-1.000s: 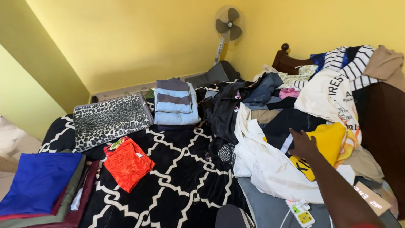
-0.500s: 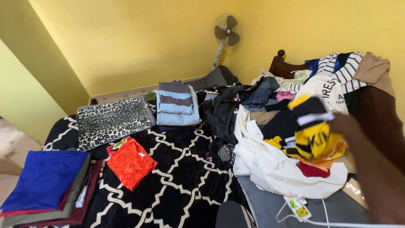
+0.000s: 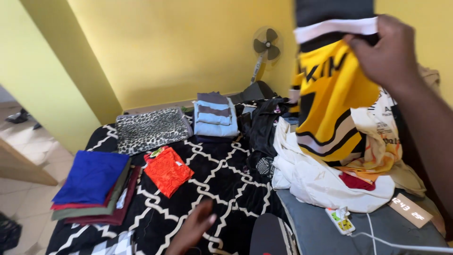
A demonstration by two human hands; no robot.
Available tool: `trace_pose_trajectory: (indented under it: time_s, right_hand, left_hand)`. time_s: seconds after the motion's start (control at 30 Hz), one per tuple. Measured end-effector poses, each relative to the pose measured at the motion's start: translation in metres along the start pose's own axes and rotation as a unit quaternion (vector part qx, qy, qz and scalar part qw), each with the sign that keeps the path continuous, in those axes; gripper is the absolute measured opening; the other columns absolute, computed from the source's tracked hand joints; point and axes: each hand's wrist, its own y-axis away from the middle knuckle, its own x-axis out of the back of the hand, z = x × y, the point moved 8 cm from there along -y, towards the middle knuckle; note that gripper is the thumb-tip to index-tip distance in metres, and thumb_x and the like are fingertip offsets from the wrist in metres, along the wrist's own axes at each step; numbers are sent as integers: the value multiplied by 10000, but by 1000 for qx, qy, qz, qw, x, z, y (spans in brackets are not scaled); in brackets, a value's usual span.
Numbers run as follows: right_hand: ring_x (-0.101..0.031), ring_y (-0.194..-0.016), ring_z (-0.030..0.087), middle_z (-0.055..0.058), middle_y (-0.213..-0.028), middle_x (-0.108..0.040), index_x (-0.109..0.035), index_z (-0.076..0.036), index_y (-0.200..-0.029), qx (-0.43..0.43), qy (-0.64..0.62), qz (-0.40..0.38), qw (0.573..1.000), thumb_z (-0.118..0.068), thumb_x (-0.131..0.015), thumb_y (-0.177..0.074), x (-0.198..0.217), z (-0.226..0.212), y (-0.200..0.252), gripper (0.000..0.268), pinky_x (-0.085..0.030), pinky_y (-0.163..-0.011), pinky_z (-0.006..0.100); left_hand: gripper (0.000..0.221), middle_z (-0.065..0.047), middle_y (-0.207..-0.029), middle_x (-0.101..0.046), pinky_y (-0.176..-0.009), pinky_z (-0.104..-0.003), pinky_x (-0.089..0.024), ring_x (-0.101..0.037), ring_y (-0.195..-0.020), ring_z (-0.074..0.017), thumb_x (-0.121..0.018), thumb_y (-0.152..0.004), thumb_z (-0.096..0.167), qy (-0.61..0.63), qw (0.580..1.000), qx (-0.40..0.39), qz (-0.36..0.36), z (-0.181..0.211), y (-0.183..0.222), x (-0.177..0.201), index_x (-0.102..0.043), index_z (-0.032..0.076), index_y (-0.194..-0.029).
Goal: Folding and stacking various garments on a bed
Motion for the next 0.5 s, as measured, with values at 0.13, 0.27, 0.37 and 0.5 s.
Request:
trace_pose_trajectory:
  time_s: [0.13,0.27,0.37,0.5]
  right_hand:
    - [-575,-730,137,56,-922,-659,-652,-87,-1165,-152,-182,-118,964,-108,-679,-1061,-37,-59,28,110,-484,-596,312]
    - [-683,-1275,272,125,-1419,-671,-372,-120,-1552,-199,-275,-381,860,-261,-535,-861,-55,-108,93,724,-565,-1067,438]
    - [-798,-1154,156,-7,-1302,-825,-604,-195,-1448,-226,-133,-417,870,-276,-558,-893,-77,9,154,563,-577,-1069,335]
    - [-798,-1148,80,-65,-1269,-853,-653,-243,-1413,-232,-123,-469,843,-300,-579,-921,-105,215,334,501,-548,-1078,259]
  left_hand:
    - [946,-101,-1688,-282,-1222,-488,-278,-278,-1552,-312,-674,-864,512,18,973,-227,37,206,36,-15,-221,129,-1600]
    - [1202,-173,-1627,-329,-1198,-412,-318,-379,-1488,-272,-775,-713,610,114,939,-315,81,258,68,0,-128,75,-1573]
    - [1125,-166,-1581,-362,-1170,-406,-337,-402,-1447,-265,-756,-709,560,114,947,-285,96,240,74,5,-171,70,-1536]
    - [1024,-158,-1518,-406,-1132,-398,-363,-433,-1393,-256,-729,-704,494,108,956,-251,103,225,75,25,-228,64,-1486]
